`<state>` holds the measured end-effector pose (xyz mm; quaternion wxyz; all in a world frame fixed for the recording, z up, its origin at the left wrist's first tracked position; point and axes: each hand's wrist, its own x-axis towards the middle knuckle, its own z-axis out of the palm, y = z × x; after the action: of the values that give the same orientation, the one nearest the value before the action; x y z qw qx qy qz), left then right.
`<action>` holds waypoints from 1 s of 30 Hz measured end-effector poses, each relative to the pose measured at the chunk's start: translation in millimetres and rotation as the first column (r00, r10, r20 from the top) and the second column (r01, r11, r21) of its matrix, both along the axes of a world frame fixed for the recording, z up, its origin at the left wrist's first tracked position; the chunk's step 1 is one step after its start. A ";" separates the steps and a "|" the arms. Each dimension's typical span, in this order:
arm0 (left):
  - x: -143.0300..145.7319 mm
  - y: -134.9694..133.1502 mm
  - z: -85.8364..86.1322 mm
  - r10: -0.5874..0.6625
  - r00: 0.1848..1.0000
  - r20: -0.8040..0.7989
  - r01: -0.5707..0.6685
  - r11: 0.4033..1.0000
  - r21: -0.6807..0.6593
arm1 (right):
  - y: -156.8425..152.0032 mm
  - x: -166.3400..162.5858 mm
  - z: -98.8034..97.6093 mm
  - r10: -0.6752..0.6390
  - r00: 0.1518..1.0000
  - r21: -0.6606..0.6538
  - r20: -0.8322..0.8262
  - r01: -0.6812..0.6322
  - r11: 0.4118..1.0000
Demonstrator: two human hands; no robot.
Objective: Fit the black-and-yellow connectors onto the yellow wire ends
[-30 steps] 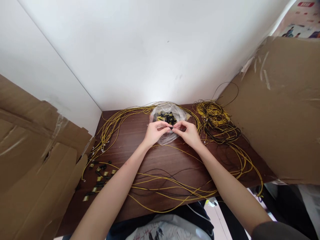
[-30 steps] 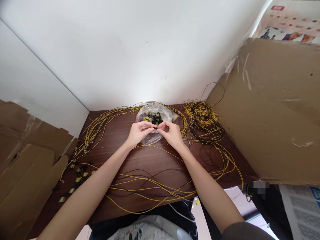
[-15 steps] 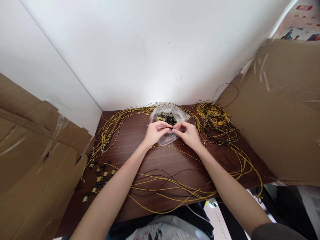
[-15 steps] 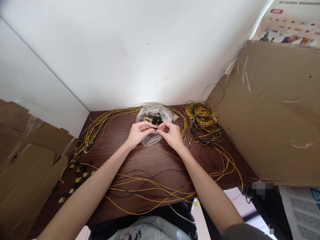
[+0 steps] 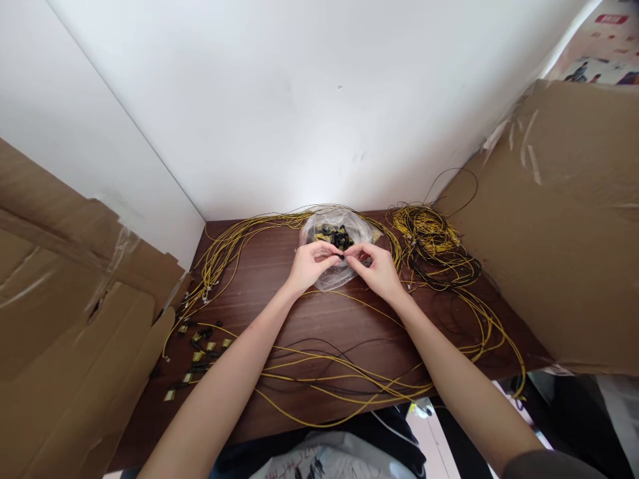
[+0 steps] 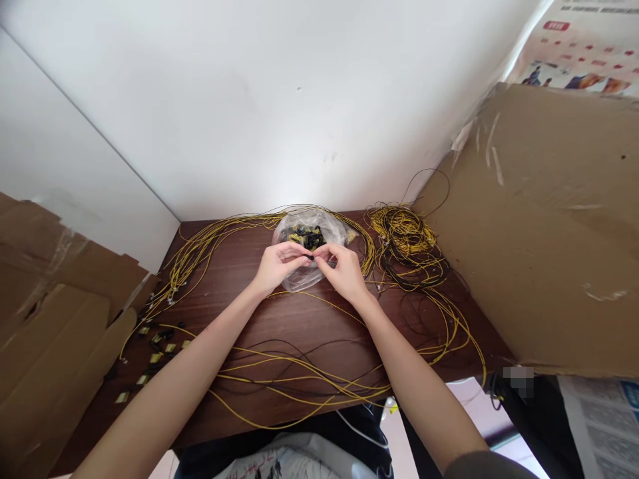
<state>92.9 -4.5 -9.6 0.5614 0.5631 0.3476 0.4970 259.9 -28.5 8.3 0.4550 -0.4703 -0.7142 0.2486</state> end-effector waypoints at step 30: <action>-1.2 -1.3 2.6 -0.005 0.999 0.037 0.006 1.000 -0.030 | -0.8 -1.8 0.6 -0.096 0.994 0.049 0.060 0.093 0.994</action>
<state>91.7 -5.8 -7.0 0.5775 0.5462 0.3430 0.5006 258.1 -29.3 8.9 0.4548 -0.5004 -0.7104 0.1953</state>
